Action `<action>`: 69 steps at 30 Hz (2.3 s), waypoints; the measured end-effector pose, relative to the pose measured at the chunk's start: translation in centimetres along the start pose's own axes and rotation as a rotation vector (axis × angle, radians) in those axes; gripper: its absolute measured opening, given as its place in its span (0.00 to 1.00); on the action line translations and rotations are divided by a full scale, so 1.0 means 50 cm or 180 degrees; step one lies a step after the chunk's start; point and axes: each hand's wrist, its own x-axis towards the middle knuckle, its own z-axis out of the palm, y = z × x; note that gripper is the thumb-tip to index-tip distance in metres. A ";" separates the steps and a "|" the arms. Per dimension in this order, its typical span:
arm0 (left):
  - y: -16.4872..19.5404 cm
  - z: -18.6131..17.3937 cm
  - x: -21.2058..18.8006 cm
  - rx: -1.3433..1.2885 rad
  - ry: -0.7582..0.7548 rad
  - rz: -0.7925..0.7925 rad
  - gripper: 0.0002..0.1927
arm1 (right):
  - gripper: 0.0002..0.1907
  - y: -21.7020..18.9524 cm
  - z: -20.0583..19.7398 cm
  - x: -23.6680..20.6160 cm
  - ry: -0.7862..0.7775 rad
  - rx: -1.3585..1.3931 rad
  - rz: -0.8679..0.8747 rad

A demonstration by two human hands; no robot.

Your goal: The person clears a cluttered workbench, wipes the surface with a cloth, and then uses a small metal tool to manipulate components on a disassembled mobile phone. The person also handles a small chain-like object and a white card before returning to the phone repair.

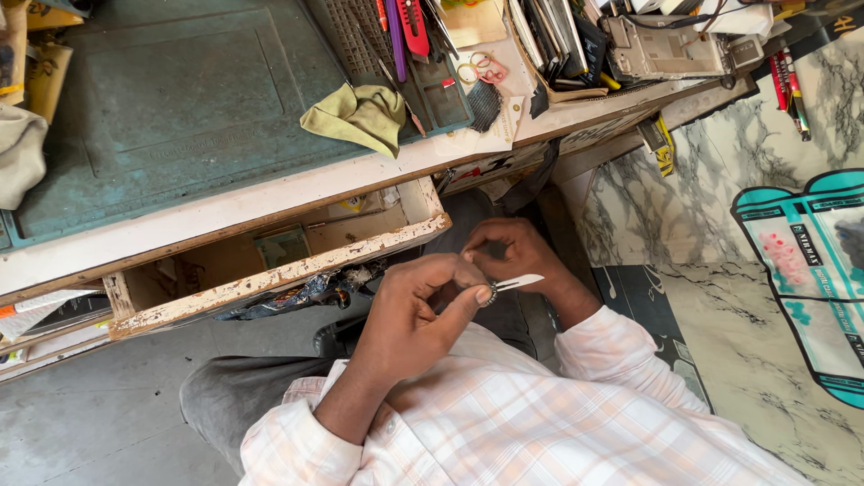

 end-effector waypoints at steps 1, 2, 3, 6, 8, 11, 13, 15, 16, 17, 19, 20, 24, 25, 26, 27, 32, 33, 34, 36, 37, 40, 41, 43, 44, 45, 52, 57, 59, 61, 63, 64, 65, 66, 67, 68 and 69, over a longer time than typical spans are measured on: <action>-0.001 -0.001 -0.001 0.0101 -0.0016 0.0011 0.05 | 0.05 0.003 -0.004 -0.003 0.0088 -0.0095 0.0113; -0.004 0.000 0.000 0.0199 -0.0034 0.0030 0.05 | 0.05 0.003 -0.009 -0.006 0.0179 -0.0198 0.0224; -0.006 0.002 0.001 0.0211 -0.0026 -0.0051 0.05 | 0.05 0.001 -0.013 -0.007 0.0216 -0.0298 0.0234; -0.012 0.005 0.007 0.0219 -0.0007 -0.0156 0.05 | 0.06 -0.016 -0.025 -0.010 0.0228 -0.0442 0.0312; -0.013 0.004 0.009 0.0186 0.0030 -0.0062 0.04 | 0.06 -0.036 -0.030 -0.013 0.0077 -0.0318 0.0429; -0.013 0.000 0.013 0.0348 0.0150 -0.0351 0.05 | 0.08 -0.069 -0.033 -0.010 -0.0110 -0.0155 -0.0446; -0.013 -0.003 0.016 0.0618 0.0225 -0.0473 0.04 | 0.14 -0.094 -0.039 -0.011 -0.0033 -0.0289 -0.0464; -0.013 -0.004 0.015 0.0763 0.0250 -0.0370 0.04 | 0.18 -0.115 -0.042 -0.017 -0.0043 0.0152 -0.0414; -0.014 -0.005 0.016 0.0770 0.0236 -0.0201 0.04 | 0.20 -0.124 -0.042 -0.022 -0.0087 0.0655 -0.0354; -0.015 -0.006 0.017 0.0778 0.0219 -0.0031 0.03 | 0.21 -0.130 -0.043 -0.026 -0.0130 0.1159 -0.0292; -0.020 -0.006 0.018 0.0770 0.0166 -0.0074 0.04 | 0.23 -0.133 -0.044 -0.029 -0.0312 0.1120 -0.0681; -0.022 -0.006 0.018 0.0769 0.0141 -0.0095 0.05 | 0.24 -0.132 -0.044 -0.030 -0.0404 0.1100 -0.0878; -0.032 -0.005 0.015 0.0048 -0.0040 -0.0741 0.06 | 0.20 -0.107 -0.036 -0.031 -0.0346 0.0820 -0.1081; -0.035 -0.008 0.016 -0.0164 -0.0031 -0.0715 0.06 | 0.17 -0.101 -0.034 -0.034 -0.0327 0.0901 -0.1086; -0.037 -0.010 0.016 -0.0371 -0.0020 -0.0691 0.07 | 0.14 -0.095 -0.032 -0.037 -0.0310 0.0987 -0.1093; -0.039 -0.010 0.015 -0.0411 -0.0085 -0.0826 0.07 | 0.13 -0.091 -0.031 -0.039 -0.0274 0.1026 -0.0996; -0.050 -0.003 0.020 -0.0252 -0.0177 -0.1416 0.08 | 0.10 -0.089 -0.031 -0.041 -0.0078 0.1145 -0.0683; -0.051 -0.002 0.020 -0.0151 -0.0124 -0.1137 0.08 | 0.09 -0.093 -0.033 -0.041 -0.0049 0.1154 -0.0726; -0.052 -0.001 0.019 -0.0051 -0.0074 -0.0856 0.08 | 0.09 -0.096 -0.035 -0.041 -0.0017 0.1162 -0.0769; -0.051 0.000 0.018 0.0220 0.0054 -0.0661 0.08 | 0.08 -0.104 -0.040 -0.042 0.0042 0.1131 -0.0809; -0.050 0.000 0.016 0.0392 0.0135 -0.0745 0.08 | 0.08 -0.107 -0.043 -0.043 0.0066 0.1091 -0.0809; -0.042 0.000 0.016 0.0459 0.0308 -0.0871 0.09 | 0.08 -0.110 -0.052 -0.043 0.0134 0.1060 -0.0849; -0.038 0.001 0.016 0.0407 0.0355 -0.0896 0.09 | 0.08 -0.110 -0.054 -0.043 0.0154 0.1068 -0.0866; -0.032 0.001 0.017 0.0634 0.0481 -0.1003 0.09 | 0.08 -0.107 -0.057 -0.047 0.0234 0.1032 -0.0743; -0.030 0.000 0.019 0.0747 0.0541 -0.1056 0.09 | 0.08 -0.106 -0.059 -0.048 0.0277 0.1014 -0.0681; -0.028 0.001 0.020 0.0753 0.0557 -0.1032 0.09 | 0.08 -0.104 -0.059 -0.050 0.0266 0.1027 -0.0682; -0.027 -0.003 0.023 0.0716 0.0760 -0.0805 0.08 | 0.09 -0.094 -0.059 -0.050 0.0282 0.0963 -0.0683; -0.033 -0.007 0.021 0.0605 0.0816 -0.0979 0.06 | 0.11 -0.095 -0.061 -0.048 0.0446 0.0749 -0.0682; -0.036 -0.008 0.019 0.0550 0.0844 -0.0984 0.06 | 0.12 -0.094 -0.060 -0.048 0.0518 0.0703 -0.0651; -0.040 -0.006 0.020 0.0345 0.0853 -0.0874 0.05 | 0.12 -0.093 -0.059 -0.047 0.0490 0.0789 -0.0653; -0.045 -0.005 0.019 0.0254 0.0857 -0.0848 0.05 | 0.12 -0.090 -0.058 -0.047 0.0494 0.0832 -0.0641; -0.048 -0.006 0.020 0.0266 0.0857 -0.0876 0.05 | 0.13 -0.089 -0.058 -0.047 0.0512 0.0832 -0.0631; -0.050 -0.006 0.020 0.0280 0.0858 -0.0905 0.05 | 0.13 -0.087 -0.057 -0.048 0.0529 0.0834 -0.0621; -0.052 -0.008 0.019 0.0303 0.0867 -0.0882 0.05 | 0.13 -0.085 -0.057 -0.047 0.0536 0.0814 -0.0647; -0.054 -0.008 0.019 0.0322 0.0874 -0.0862 0.04 | 0.14 -0.083 -0.057 -0.047 0.0543 0.0793 -0.0668; -0.055 -0.008 0.019 0.0340 0.0879 -0.0839 0.04 | 0.14 -0.082 -0.057 -0.046 0.0552 0.0769 -0.0691; -0.057 -0.008 0.019 0.0308 0.0897 -0.0845 0.04 | 0.14 -0.080 -0.057 -0.046 0.0594 0.0766 -0.0694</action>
